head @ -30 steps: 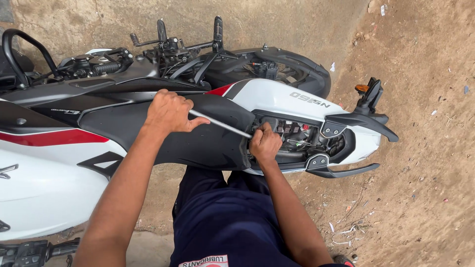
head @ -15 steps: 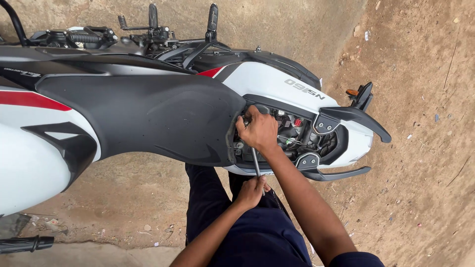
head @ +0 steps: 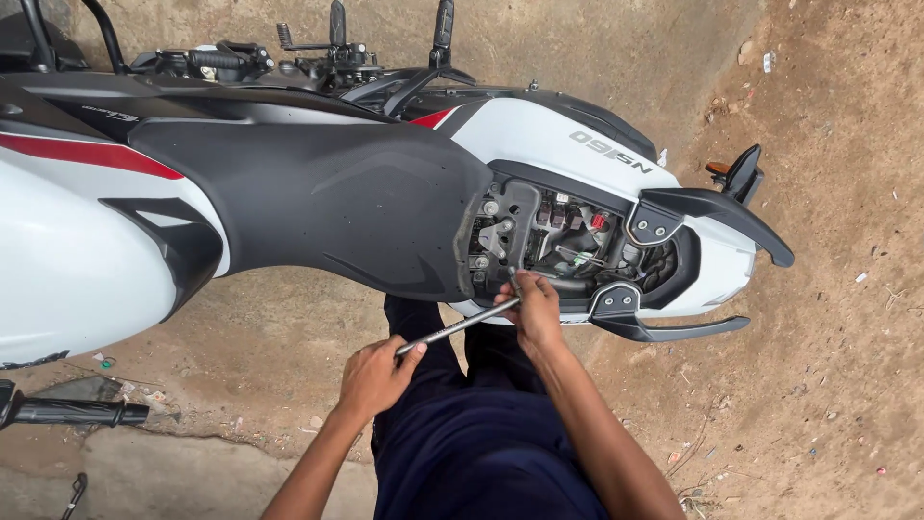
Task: Removing a motorcycle seat using a T-handle wrench and then measuring/preparing a new leather cover for it on a workbench.
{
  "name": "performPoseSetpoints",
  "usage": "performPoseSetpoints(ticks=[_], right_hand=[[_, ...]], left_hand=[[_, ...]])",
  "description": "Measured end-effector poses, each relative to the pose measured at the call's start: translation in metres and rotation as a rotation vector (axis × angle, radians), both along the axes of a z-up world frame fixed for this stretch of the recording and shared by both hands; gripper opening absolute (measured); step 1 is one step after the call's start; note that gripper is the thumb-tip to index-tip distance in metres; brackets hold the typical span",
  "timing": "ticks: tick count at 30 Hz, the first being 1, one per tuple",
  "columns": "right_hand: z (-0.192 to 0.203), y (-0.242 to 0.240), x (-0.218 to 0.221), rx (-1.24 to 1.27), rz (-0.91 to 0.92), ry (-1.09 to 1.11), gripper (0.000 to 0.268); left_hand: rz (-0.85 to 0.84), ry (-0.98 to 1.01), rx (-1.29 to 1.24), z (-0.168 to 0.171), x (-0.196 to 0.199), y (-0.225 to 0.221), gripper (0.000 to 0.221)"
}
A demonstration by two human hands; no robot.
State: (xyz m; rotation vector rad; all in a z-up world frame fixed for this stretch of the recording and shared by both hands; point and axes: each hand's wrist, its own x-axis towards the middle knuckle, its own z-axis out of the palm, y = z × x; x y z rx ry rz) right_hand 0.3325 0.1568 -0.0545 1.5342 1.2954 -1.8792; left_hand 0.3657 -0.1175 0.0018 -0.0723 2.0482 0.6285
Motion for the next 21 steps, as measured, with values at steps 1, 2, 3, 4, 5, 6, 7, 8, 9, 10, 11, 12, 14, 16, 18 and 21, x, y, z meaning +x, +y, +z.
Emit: performPoseSetpoints(ticks=[1,2,3,4,5,6,7,8,9,10,11,12,14,16,18,21], right_hand=[[0.0,-0.011,0.004,-0.003,-0.012,-0.01,0.023],[-0.001,-0.023,0.007,-0.058,-0.077,-0.061,0.024],[-0.001,-0.035,0.009,-0.114,-0.142,-0.109,0.025],[-0.006,-0.04,0.009,-0.118,-0.152,-0.117,0.025],[-0.012,-0.046,0.008,-0.118,-0.202,-0.12,0.025],[-0.017,-0.053,0.007,-0.117,-0.252,-0.123,0.026],[-0.018,-0.056,0.004,-0.119,-0.268,-0.125,0.026],[-0.019,-0.059,0.001,-0.122,-0.308,-0.131,0.026],[-0.022,-0.061,-0.006,-0.123,-0.349,-0.128,0.025],[-0.029,-0.063,-0.007,-0.122,-0.367,-0.121,0.025],[-0.036,-0.066,-0.007,-0.112,-0.395,-0.166,0.029],[-0.044,-0.069,-0.007,-0.104,-0.423,-0.211,0.034],[-0.055,-0.074,-0.004,-0.133,-0.515,-0.219,0.036],[-0.066,-0.077,-0.005,-0.159,-0.606,-0.221,0.038],[-0.075,-0.081,-0.005,-0.121,-0.612,-0.193,0.032],[-0.062,-0.089,-0.015,0.077,-0.531,-0.214,0.019]], left_hand=[[-0.012,-0.01,-0.003,0.003,-0.016,-0.012,0.057],[-0.111,0.114,-0.057,0.007,-0.033,-0.024,0.061],[-0.209,0.241,-0.11,0.009,-0.051,-0.036,0.064],[-0.22,0.233,-0.112,0.018,-0.075,-0.036,0.064],[-0.333,0.28,-0.129,0.026,-0.101,-0.036,0.063],[-0.447,0.327,-0.144,0.035,-0.126,-0.035,0.062],[-0.463,0.326,-0.142,0.044,-0.15,-0.027,0.062],[-0.595,0.393,-0.152,0.054,-0.174,-0.019,0.061],[-0.727,0.47,-0.16,0.062,-0.202,-0.009,0.061],[-0.743,0.478,-0.156,0.06,-0.221,0.001,0.061],[-0.844,0.547,-0.134,0.058,-0.238,0.01,0.06],[-0.944,0.617,-0.111,0.055,-0.255,0.019,0.059],[-1.052,0.6,-0.094,0.051,-0.287,0.044,0.06],[-1.157,0.589,-0.076,0.04,-0.314,0.063,0.062],[-1.222,0.564,-0.037,0.024,-0.332,0.074,0.066],[-1.103,0.336,-0.094,0.015,-0.324,0.052,0.061]])
